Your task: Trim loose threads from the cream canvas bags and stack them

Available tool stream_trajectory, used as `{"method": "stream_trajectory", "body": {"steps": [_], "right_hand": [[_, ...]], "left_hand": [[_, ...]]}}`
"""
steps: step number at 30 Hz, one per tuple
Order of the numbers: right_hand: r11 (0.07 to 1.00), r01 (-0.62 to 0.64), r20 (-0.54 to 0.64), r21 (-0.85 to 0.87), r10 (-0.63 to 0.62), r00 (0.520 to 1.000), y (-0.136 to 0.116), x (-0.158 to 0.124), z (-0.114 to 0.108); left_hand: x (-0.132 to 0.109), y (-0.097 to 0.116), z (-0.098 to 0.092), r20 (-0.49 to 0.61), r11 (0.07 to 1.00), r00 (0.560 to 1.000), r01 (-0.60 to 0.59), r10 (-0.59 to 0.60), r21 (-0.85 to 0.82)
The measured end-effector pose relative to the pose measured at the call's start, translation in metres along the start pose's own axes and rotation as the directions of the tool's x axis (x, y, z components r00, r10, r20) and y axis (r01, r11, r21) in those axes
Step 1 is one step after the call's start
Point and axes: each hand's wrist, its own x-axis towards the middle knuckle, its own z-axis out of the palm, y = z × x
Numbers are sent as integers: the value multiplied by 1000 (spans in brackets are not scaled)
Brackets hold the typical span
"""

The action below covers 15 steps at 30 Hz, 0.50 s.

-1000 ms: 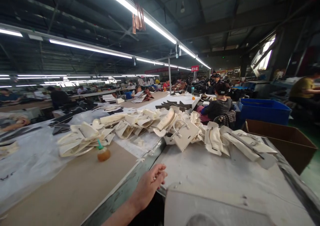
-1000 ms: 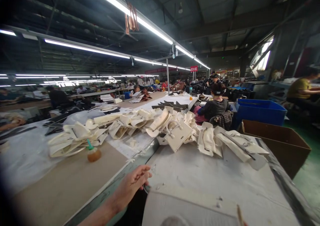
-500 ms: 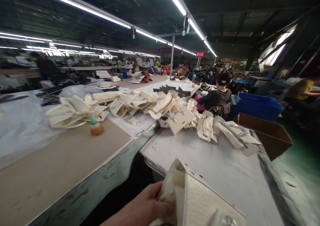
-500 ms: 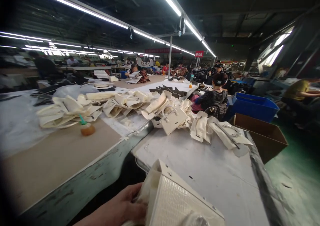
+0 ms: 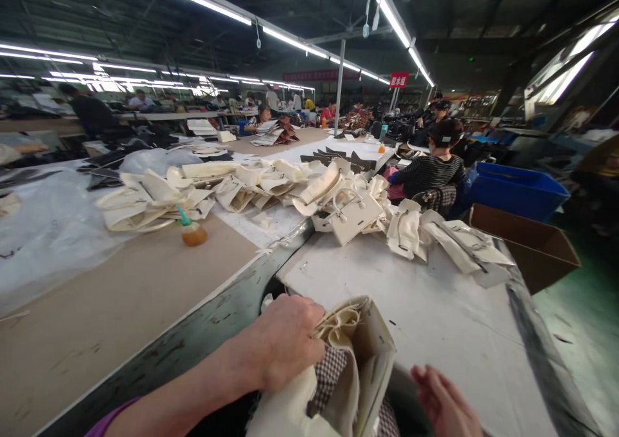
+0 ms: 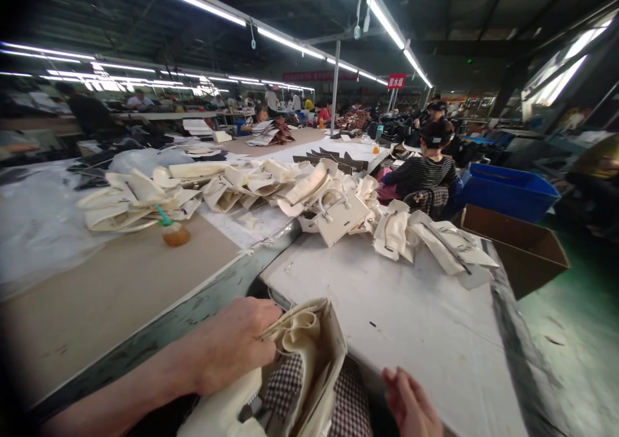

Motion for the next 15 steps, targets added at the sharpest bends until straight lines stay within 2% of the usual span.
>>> {"method": "stream_trajectory", "body": {"steps": [2,3,4,5,6,7,8,9,10,11,13,15], "right_hand": [[991,108,-86,-80,-115,990,-27,0,-4],[951,241,-45,-191,-254,966,-42,-6,-4],[878,372,79,-302,-366,927,-56,-16,-1],[781,502,261,-372,-431,864,-68,-27,4],[652,626,454,-427,-445,772,-76,-39,11],[489,748,614,-448,-440,655,-80,-50,20],[323,824,681,-465,-465,566,-80,-59,30],[188,850,689,-492,-513,513,-78,-66,40],[98,852,696,-515,-532,482,-74,-70,50],[45,835,687,-549,-545,481,-70,-73,57],[6,802,662,-597,-560,497,-64,-73,67],[15,797,643,-604,-583,498,-63,-71,73]], "left_hand": [[9,8,10,86,987,995,-52,40,149],[14,12,18,127,979,990,-78,55,187],[19,15,27,157,975,985,-100,69,200],[24,17,36,172,975,982,-112,78,192],[28,18,43,173,979,981,-115,85,170],[32,19,48,162,984,983,-110,87,140],[33,18,51,144,989,986,-100,84,108],[34,16,53,126,993,989,-90,81,75],[34,13,53,113,996,991,-81,75,44],[33,10,52,107,997,992,-73,71,14],[29,3,51,93,997,994,-61,64,-39],[26,-4,50,74,995,996,-50,57,-91]]}}
